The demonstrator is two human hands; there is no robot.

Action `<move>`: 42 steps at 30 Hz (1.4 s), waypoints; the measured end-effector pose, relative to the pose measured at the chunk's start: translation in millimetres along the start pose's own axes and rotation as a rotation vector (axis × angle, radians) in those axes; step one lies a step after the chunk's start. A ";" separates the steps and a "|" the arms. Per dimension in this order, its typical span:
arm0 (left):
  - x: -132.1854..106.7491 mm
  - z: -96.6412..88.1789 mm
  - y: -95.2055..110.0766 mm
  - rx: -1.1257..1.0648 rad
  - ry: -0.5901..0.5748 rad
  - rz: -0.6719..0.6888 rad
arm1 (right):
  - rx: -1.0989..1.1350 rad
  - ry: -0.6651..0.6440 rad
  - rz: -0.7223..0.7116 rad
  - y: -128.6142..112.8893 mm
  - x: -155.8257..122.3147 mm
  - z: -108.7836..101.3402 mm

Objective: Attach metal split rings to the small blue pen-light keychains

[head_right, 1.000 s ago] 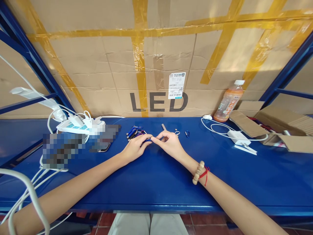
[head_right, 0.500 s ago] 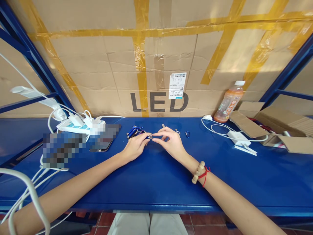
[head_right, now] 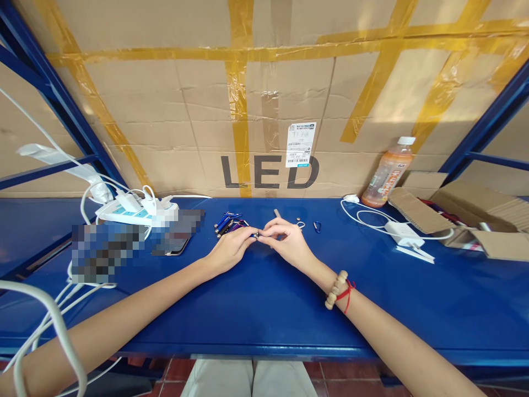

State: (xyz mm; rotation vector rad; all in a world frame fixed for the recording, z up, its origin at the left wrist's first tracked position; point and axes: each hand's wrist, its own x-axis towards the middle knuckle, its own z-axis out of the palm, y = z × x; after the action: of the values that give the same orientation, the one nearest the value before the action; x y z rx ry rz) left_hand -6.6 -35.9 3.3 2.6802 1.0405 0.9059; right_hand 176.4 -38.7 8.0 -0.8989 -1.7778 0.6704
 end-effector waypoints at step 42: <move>-3.1 7.0 -6.0 0.150 0.228 0.166 | -0.024 0.020 0.084 1.1 -2.4 5.7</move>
State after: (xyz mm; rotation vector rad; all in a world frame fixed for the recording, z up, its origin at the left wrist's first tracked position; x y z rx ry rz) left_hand -7.8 -32.7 -5.8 2.8735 0.9734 1.2367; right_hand 171.9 -40.3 3.8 -0.9979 -1.7413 0.6930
